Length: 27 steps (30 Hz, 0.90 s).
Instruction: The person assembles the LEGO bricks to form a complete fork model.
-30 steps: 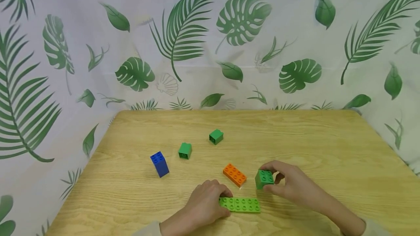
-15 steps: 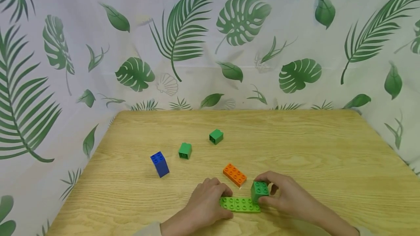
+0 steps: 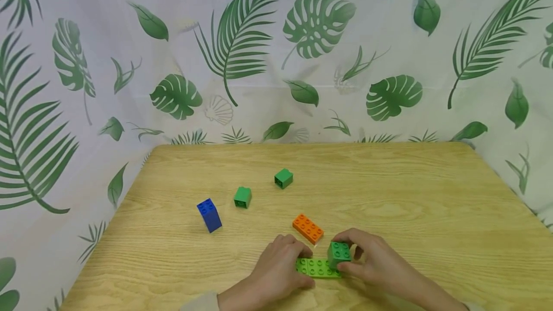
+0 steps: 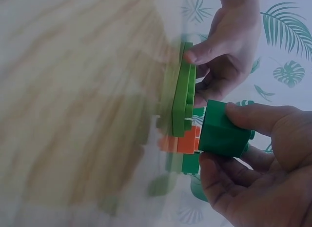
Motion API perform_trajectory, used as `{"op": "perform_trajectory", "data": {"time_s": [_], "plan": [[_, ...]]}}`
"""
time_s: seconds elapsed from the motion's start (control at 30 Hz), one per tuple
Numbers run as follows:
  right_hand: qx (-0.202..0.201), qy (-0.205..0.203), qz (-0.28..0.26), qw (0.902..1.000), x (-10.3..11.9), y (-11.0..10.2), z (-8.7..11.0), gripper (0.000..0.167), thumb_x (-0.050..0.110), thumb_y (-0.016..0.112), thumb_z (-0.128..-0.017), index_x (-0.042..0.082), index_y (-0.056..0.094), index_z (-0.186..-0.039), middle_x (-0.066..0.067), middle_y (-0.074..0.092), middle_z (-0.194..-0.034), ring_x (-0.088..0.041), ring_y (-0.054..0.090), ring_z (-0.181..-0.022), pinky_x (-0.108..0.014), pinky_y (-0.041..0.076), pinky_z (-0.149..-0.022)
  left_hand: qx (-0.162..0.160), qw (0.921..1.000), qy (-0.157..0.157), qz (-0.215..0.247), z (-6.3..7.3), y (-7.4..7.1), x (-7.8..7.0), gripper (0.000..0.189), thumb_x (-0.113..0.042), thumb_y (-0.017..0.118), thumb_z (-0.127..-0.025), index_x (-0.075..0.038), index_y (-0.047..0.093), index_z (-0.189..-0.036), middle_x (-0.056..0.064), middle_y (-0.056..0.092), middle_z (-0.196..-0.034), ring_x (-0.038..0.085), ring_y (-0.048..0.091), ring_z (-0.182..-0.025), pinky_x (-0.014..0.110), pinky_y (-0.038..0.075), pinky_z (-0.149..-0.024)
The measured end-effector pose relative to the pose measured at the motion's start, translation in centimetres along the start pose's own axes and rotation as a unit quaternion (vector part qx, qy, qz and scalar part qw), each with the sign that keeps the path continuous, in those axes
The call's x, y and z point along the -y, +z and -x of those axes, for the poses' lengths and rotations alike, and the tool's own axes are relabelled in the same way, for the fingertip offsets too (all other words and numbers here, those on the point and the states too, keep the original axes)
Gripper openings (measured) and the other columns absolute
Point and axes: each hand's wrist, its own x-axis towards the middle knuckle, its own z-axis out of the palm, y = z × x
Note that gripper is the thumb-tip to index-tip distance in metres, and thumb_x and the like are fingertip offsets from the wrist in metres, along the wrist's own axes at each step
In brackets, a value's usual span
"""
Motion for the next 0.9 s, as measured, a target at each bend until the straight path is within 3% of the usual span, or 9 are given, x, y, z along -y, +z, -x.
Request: {"op": "perform_trajectory", "data": {"time_s": [0.43,0.9], "plan": [[-0.011,-0.014,0.007,0.9998,0.0,0.8,0.1,0.041,0.014,0.086,-0.086,0.002,0.066,-0.12,-0.004,0.069,-0.112,-0.006,0.06,-0.088,-0.027,0.055,-0.071,0.008,0.9999,-0.002,-0.014,-0.2,0.1,-0.3,0.039,-0.03,0.094,-0.076,-0.017,0.078,-0.11,-0.009,0.061,-0.095,0.007,0.049,-0.087,0.024,0.042,-0.078],[0.008,0.019,0.008,0.9998,0.0,1.3,0.0,0.041,0.015,0.086,-0.086,0.004,0.067,-0.12,0.004,0.067,-0.107,-0.004,0.056,-0.083,-0.026,0.052,-0.069,0.003,1.0,0.004,-0.007,-0.4,0.1,-0.2,0.035,-0.028,0.094,-0.076,-0.016,0.08,-0.106,-0.009,0.065,-0.094,0.006,0.051,-0.087,0.024,0.044,-0.078]]}}
